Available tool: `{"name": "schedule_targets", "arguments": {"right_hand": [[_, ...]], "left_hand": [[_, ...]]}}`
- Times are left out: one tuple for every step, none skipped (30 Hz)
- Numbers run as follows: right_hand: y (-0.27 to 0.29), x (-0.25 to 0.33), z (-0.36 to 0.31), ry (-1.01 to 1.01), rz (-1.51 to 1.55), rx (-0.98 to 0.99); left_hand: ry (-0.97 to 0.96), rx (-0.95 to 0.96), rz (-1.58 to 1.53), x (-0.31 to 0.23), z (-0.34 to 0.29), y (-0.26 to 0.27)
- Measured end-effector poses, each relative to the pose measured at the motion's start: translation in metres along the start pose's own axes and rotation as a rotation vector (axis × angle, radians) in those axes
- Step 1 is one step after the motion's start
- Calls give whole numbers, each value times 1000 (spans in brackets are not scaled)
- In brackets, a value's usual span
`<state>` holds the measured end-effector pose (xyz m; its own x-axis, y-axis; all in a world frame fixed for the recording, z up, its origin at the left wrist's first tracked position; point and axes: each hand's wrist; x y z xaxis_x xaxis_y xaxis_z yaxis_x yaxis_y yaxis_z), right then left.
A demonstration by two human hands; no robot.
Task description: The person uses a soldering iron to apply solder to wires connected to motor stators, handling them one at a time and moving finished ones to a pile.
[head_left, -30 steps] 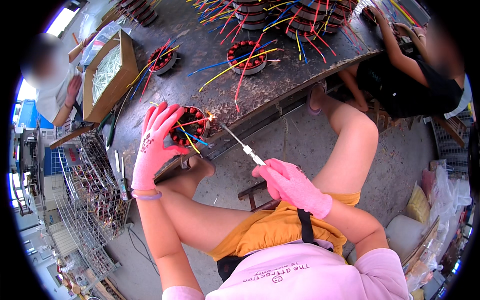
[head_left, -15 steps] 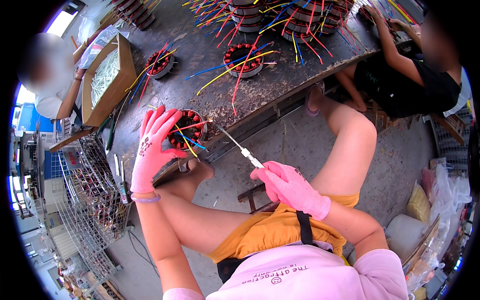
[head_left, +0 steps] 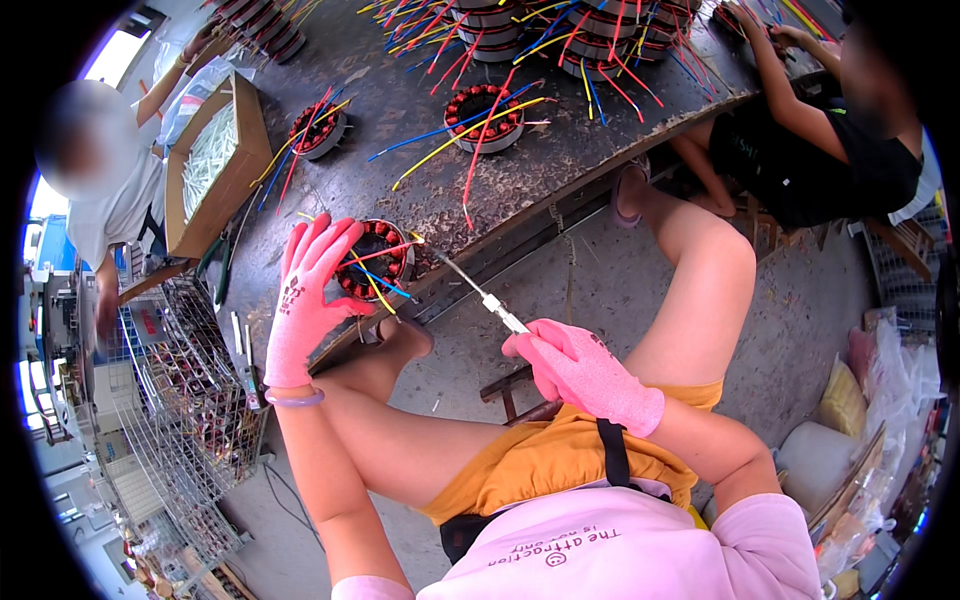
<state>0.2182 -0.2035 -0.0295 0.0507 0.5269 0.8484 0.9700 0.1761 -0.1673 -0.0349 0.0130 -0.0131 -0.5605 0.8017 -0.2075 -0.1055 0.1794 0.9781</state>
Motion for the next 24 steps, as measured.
{"name": "schedule_targets", "arguments": {"right_hand": [[0,-1,1,11,-1,2],[0,-1,1,9,-5,4],[0,0,0,6,-9,5],[0,1,0,3,-14,8],[0,2,0,30,-37,6],[0,2,0,56,-60,4],[0,3,-1,82,-83,2],[0,3,-1,55,-54,-3],[-1,4,-1,29,-26,-9],[-1,4,-1,4,3,-14],[-1,4,-1,1,6,-17],[0,3,0,-1,10,-21],[0,2,0,-4,14,-23],[-1,3,0,-12,21,-19],[-1,6,-1,-21,28,-15],[-1,7,-1,-30,36,-13],[-1,7,-1,-29,32,-13],[-1,6,0,-28,29,-13],[-1,5,0,-27,25,-13],[0,4,0,-19,21,-12],[0,3,0,-11,17,-11],[0,3,1,-3,13,-10],[0,2,0,14,3,-7],[0,2,0,30,-8,-5]], "left_hand": [[2,0,1,0,0,0],[4,1,1,-1,0,0],[5,1,2,-1,0,0],[6,1,-1,0,0,0],[6,2,-3,0,-1,-1],[7,3,-6,1,-1,-1],[7,3,-6,1,-1,-1],[7,4,-7,1,-1,-1],[7,4,-8,1,-1,-1],[5,4,-6,1,-1,0],[4,5,-4,1,0,0],[3,5,-2,0,0,0],[6,7,-5,0,0,0],[8,9,-7,0,0,0],[11,11,-10,0,0,1],[11,11,-11,-1,0,1],[11,10,-12,-1,0,1],[11,10,-13,-1,0,1],[10,9,-12,-1,0,1],[8,9,-11,-1,0,1],[6,8,-10,-1,0,0],[7,8,-9,-1,0,0],[9,8,-9,-1,0,0],[10,9,-9,-1,0,0]]}}
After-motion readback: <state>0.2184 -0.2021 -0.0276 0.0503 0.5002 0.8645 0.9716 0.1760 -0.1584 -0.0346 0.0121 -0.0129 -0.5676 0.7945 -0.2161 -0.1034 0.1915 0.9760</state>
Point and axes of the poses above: each hand's wrist, its own z-axis towards the middle knuckle, its own y-axis out of the back of the hand, x = y × z, and after that the axes turned 9 degrees about x, right-handed
